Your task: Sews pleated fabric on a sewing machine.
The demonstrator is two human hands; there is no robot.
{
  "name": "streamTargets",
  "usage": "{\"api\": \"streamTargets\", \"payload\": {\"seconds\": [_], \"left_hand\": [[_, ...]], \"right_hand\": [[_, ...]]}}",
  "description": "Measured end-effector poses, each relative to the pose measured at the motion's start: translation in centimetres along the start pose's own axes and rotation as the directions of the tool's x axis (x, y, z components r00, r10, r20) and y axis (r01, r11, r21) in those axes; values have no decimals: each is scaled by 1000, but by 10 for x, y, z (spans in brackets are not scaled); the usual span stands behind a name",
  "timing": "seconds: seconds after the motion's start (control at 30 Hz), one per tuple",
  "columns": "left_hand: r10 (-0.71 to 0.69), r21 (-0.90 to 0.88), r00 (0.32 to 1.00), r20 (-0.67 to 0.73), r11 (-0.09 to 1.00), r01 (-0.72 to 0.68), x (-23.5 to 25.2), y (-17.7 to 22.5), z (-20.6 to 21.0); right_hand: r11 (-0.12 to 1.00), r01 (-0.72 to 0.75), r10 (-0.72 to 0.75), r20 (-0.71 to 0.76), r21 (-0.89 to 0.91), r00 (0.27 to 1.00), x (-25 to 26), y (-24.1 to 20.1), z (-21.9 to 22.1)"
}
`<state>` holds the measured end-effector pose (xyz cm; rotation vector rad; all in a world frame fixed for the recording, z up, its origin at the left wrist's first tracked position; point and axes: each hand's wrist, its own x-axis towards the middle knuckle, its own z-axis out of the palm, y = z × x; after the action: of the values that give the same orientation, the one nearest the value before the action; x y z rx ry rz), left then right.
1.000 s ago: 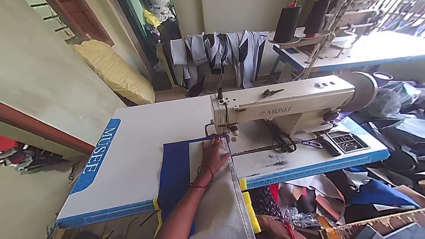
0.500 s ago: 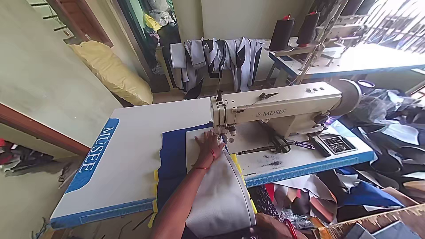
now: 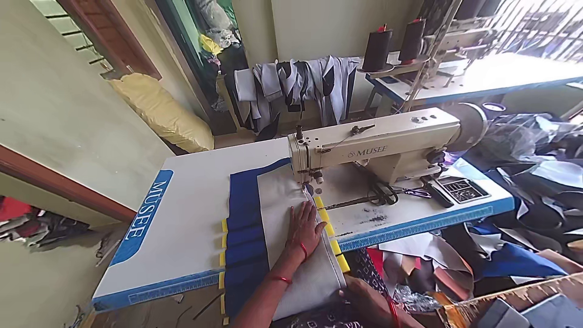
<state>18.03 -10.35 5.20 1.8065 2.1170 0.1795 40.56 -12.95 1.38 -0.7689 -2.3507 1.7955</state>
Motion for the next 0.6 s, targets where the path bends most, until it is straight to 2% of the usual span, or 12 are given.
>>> {"api": "streamTargets", "payload": {"seconds": [0.13,0.23,0.3,0.4,0.47,0.6], "left_hand": [[-34,9,999,2,999,33,-6,5,4],[-58,29,997,-53,998,60,-6,0,10],[-75,24,995,-70,997,77,1,-7,8],[-125,13,991,-51,992,126,8,-10,0],[-143,-3,989,-23,990,143,2,-3,-5],[-112,4,993,-25,994,113,-8,-9,0]], "right_hand": [[996,90,-88,-48,23,995,7,17,-1],[999,-6,7,38,-43,999,15,28,-9],[996,-26,30,37,-86,999,21,26,-14],[982,157,-172,-147,-109,974,28,16,-10],[965,237,-257,-205,-114,944,30,11,-6],[985,108,-113,-25,-133,993,33,36,3]]}}
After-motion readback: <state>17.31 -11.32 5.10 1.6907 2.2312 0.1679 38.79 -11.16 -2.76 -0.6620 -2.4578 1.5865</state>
